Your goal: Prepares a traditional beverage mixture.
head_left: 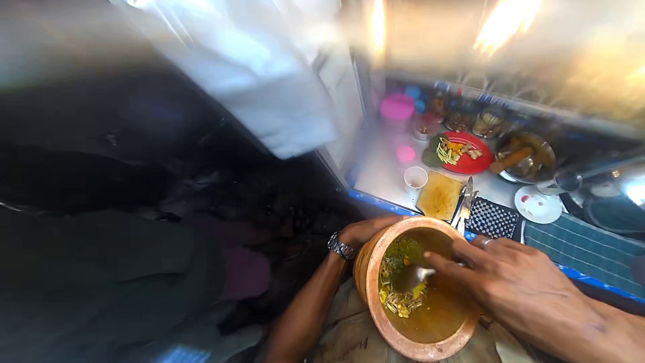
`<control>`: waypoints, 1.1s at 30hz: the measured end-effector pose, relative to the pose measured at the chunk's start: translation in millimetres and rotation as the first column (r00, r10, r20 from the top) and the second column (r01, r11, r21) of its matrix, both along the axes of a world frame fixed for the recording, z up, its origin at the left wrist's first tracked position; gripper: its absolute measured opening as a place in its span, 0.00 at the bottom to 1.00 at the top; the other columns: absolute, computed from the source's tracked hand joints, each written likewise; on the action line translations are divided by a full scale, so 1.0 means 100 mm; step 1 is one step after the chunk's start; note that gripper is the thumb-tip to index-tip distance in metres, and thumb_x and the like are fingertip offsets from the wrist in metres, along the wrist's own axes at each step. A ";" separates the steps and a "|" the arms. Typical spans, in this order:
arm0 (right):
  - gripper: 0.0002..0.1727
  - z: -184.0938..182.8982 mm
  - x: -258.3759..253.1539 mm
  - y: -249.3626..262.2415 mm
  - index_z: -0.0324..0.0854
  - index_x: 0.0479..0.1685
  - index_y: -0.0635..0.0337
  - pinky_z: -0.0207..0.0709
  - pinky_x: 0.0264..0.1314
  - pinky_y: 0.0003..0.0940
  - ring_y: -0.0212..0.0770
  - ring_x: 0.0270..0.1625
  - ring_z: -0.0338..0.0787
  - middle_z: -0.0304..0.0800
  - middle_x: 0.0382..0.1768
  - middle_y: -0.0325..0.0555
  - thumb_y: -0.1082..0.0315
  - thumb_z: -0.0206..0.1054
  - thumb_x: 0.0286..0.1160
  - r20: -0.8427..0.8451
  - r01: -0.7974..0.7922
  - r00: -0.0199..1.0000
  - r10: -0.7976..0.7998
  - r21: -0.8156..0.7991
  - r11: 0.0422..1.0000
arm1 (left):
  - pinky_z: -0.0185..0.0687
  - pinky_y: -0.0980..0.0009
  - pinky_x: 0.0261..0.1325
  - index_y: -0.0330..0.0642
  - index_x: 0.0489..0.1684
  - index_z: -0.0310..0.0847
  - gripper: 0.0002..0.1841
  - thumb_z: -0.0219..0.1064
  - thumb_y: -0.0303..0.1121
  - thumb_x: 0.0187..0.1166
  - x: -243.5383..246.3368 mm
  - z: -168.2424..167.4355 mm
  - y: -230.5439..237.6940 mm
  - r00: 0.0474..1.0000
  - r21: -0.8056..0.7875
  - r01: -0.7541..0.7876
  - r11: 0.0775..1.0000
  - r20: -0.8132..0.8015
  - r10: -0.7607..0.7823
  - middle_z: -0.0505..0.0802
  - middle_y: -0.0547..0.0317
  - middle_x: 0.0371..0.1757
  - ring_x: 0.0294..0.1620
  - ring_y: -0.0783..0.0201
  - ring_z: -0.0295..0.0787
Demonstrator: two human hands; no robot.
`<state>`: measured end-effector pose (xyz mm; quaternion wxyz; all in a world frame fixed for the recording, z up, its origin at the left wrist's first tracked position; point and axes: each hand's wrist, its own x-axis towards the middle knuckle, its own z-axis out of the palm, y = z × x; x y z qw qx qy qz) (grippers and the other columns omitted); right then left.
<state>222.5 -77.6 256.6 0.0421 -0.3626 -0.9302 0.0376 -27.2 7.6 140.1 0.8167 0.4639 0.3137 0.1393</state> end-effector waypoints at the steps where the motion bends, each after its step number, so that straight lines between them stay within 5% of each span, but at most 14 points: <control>1: 0.22 -0.06 -0.05 0.00 0.89 0.63 0.47 0.72 0.21 0.38 0.49 0.26 0.85 0.87 0.34 0.46 0.74 0.54 0.78 0.029 -0.002 1.000 0.001 0.057 0.998 | 0.84 0.83 0.54 0.48 0.52 0.82 0.21 0.37 0.37 0.90 0.01 0.00 0.01 1.000 0.005 0.011 1.000 -0.006 -0.011 0.92 0.74 0.41 0.46 0.84 0.88; 5: 0.22 -0.18 -0.15 -0.05 0.85 0.68 0.60 0.77 0.18 0.35 0.46 0.23 0.86 0.87 0.41 0.52 0.75 0.56 0.77 0.084 0.028 0.996 -0.026 -0.032 0.999 | 0.82 0.84 0.55 0.47 0.52 0.83 0.22 0.37 0.35 0.90 0.03 -0.02 -0.02 1.000 0.026 0.010 1.000 0.008 -0.011 0.92 0.75 0.42 0.46 0.85 0.87; 9: 0.26 -0.22 -0.24 -0.09 0.80 0.75 0.59 0.78 0.17 0.36 0.46 0.24 0.86 0.84 0.52 0.55 0.76 0.60 0.74 0.093 0.062 0.994 -0.049 -0.145 0.987 | 0.82 0.82 0.58 0.50 0.54 0.82 0.22 0.37 0.36 0.90 0.02 -0.10 -0.01 1.000 0.043 0.012 0.999 0.021 -0.013 0.92 0.76 0.45 0.49 0.85 0.87; 14: 0.18 -0.17 -0.14 -0.18 0.87 0.61 0.56 0.75 0.14 0.37 0.45 0.21 0.84 0.84 0.47 0.52 0.71 0.64 0.72 0.103 -0.104 0.986 0.133 -0.244 0.964 | 0.82 0.80 0.62 0.50 0.59 0.82 0.21 0.40 0.41 0.89 -0.01 -0.11 -0.01 0.999 0.078 0.035 0.996 -0.005 -0.035 0.91 0.75 0.50 0.54 0.84 0.86; 16: 0.16 -0.07 -0.09 -0.12 0.88 0.58 0.57 0.73 0.13 0.36 0.45 0.22 0.83 0.83 0.48 0.54 0.71 0.64 0.72 0.123 -0.111 0.983 0.135 -0.184 0.977 | 0.82 0.80 0.60 0.50 0.58 0.82 0.22 0.39 0.40 0.90 -0.02 -0.07 -0.01 0.999 0.063 0.030 0.998 -0.043 -0.028 0.91 0.74 0.48 0.52 0.84 0.87; 19: 0.23 -0.11 -0.19 0.00 0.85 0.68 0.60 0.75 0.15 0.37 0.47 0.23 0.84 0.84 0.52 0.55 0.78 0.61 0.73 0.072 -0.012 0.997 0.016 -0.057 0.998 | 0.83 0.81 0.56 0.50 0.55 0.83 0.21 0.40 0.40 0.90 0.01 -0.08 0.00 0.998 0.075 0.051 0.996 -0.042 -0.048 0.91 0.74 0.45 0.48 0.84 0.87; 24: 0.16 -0.18 -0.09 -0.13 0.89 0.56 0.59 0.70 0.13 0.36 0.44 0.21 0.80 0.83 0.46 0.50 0.74 0.61 0.73 0.084 -0.178 0.978 0.190 -0.133 0.975 | 0.83 0.82 0.53 0.47 0.54 0.84 0.20 0.43 0.40 0.92 -0.03 -0.04 -0.05 0.990 0.087 0.004 0.996 -0.138 0.008 0.92 0.71 0.42 0.45 0.83 0.87; 28: 0.18 -0.10 -0.04 0.03 0.88 0.57 0.62 0.71 0.16 0.37 0.46 0.24 0.81 0.86 0.46 0.52 0.81 0.56 0.76 0.075 -0.111 0.991 0.108 0.043 0.993 | 0.87 0.77 0.54 0.51 0.53 0.86 0.23 0.43 0.48 0.91 -0.01 -0.31 -0.02 0.997 0.076 0.040 0.996 -0.069 -0.035 0.93 0.70 0.43 0.46 0.80 0.89; 33: 0.08 -0.19 0.06 -0.07 0.84 0.31 0.62 0.68 0.11 0.35 0.43 0.20 0.80 0.84 0.42 0.49 0.76 0.60 0.73 0.140 -0.167 0.975 0.172 -0.043 0.985 | 0.87 0.77 0.52 0.52 0.52 0.86 0.21 0.45 0.48 0.92 0.02 -0.18 -0.05 0.990 0.056 0.001 0.998 -0.140 0.007 0.93 0.69 0.42 0.45 0.79 0.90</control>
